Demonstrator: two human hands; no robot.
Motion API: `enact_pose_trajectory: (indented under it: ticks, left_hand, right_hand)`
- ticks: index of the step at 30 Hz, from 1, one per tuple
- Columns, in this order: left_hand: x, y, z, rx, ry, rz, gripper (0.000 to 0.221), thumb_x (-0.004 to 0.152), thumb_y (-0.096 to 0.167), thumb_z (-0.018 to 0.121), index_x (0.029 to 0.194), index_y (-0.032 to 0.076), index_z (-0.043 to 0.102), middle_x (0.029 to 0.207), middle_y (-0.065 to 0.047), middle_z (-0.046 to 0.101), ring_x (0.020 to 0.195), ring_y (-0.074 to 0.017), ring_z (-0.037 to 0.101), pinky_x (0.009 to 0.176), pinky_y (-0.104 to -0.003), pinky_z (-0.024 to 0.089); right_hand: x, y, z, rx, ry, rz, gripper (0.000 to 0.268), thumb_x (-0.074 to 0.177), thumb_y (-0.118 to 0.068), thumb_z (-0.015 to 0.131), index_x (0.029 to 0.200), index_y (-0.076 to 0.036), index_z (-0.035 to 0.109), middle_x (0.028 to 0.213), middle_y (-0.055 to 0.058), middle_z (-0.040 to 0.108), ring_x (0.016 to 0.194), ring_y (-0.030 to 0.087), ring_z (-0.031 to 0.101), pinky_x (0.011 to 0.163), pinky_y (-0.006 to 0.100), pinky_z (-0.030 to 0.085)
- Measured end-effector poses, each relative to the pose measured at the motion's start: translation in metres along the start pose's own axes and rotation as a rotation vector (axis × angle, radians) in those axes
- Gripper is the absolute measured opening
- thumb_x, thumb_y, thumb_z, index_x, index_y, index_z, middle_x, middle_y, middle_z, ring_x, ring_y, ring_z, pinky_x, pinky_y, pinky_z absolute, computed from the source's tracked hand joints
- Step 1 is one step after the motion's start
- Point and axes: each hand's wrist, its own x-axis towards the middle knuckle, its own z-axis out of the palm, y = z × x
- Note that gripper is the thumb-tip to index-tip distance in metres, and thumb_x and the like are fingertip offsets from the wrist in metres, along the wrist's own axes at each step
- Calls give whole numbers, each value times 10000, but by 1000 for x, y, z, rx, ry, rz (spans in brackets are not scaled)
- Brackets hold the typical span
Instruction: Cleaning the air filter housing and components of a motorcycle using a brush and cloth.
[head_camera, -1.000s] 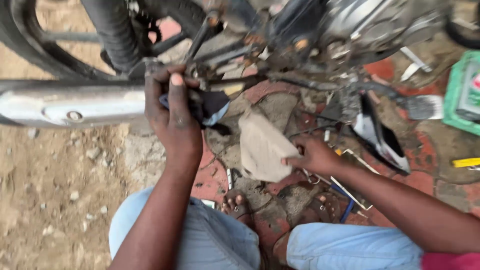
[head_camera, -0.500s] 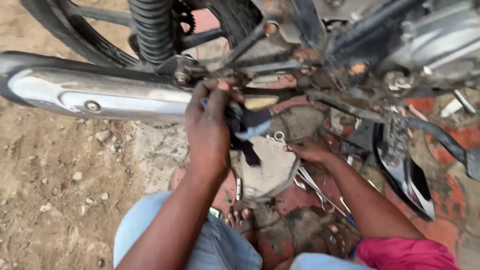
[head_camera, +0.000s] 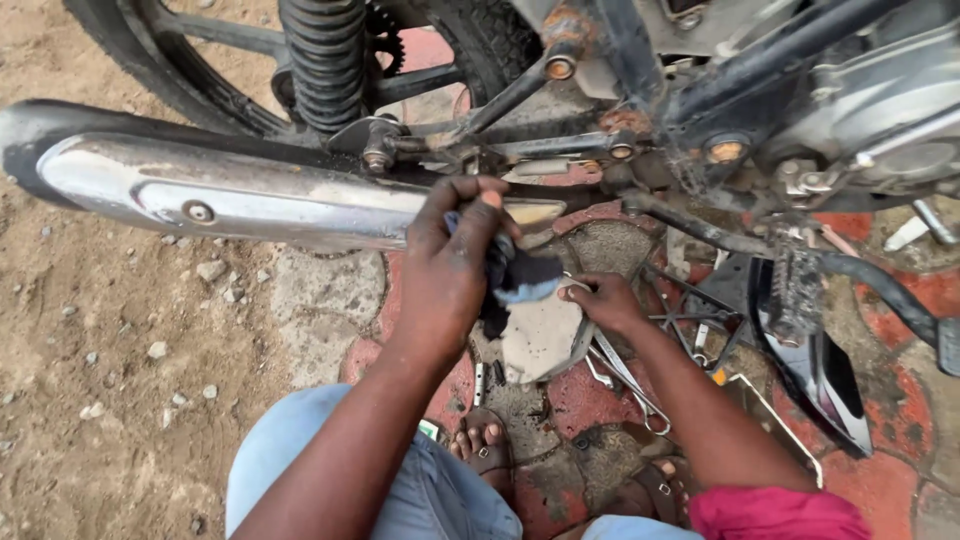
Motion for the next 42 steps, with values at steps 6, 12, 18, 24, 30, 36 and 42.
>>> enact_pose_trajectory:
  ticks: [6, 12, 18, 24, 30, 36, 42]
  left_hand:
    - [-18, 7, 11, 257, -357, -217, 184, 1005, 181, 614, 1106, 37, 668, 736, -53, 606, 624, -118, 572, 559, -303, 455]
    - [-28, 19, 5, 502, -403, 278, 205, 977, 166, 639, 1146, 62, 691, 932, -58, 719, 803, -160, 686, 739, -314, 558]
    - [-36, 32, 13, 826, -527, 322, 677, 672, 385, 914, 1222, 91, 648, 1021, -124, 681, 933, -262, 672, 830, -396, 547]
    - [-41, 40, 10, 784, -775, 233, 923, 646, 381, 912, 1434, 123, 507, 1441, -132, 537, 1335, -337, 530, 1068, -446, 434]
    - [-50, 42, 6, 690, -805, 239, 853, 703, 342, 885, 1452, 152, 524, 1457, -123, 541, 1383, -312, 526, 1101, -420, 420]
    - [-53, 40, 7, 663, -755, 208, 798, 688, 142, 871, 1423, 161, 560, 1434, -90, 576, 1326, -280, 526, 1090, -391, 435]
    - [-54, 32, 9, 641, -789, 164, 801, 668, 33, 836, 1410, 154, 560, 1372, -67, 634, 1291, -260, 558, 1076, -364, 448]
  right_hand:
    - [-86, -36, -68, -112, -59, -74, 491, 864, -477, 705, 1138, -77, 784, 1001, 154, 781, 910, 270, 736, 831, 428, 550]
    - [-239, -120, -174, -334, -103, -254, 609, 913, -426, 694, 1388, -62, 579, 1342, 152, 556, 912, 256, 731, 829, 404, 591]
    - [-318, -80, -213, -593, 310, -832, 739, 838, -494, 771, 1400, -61, 563, 1213, 76, 615, 1036, 255, 606, 831, 352, 544]
    - [-339, -85, -212, -864, 409, -1123, 486, 869, -333, 710, 1318, -154, 663, 1071, -31, 532, 1005, 150, 528, 1050, 500, 502]
    - [-340, -100, -216, -922, 573, -1235, 405, 928, -391, 662, 1297, -225, 675, 1102, -47, 455, 988, 137, 422, 946, 431, 455]
    - [-331, -99, -218, -999, 653, -1260, 353, 934, -390, 675, 1259, -252, 685, 1077, -72, 489, 987, 130, 421, 916, 435, 406]
    - [-328, -96, -218, -922, 680, -1181, 310, 905, -395, 681, 1185, -263, 668, 1041, -80, 498, 992, 131, 434, 986, 469, 376]
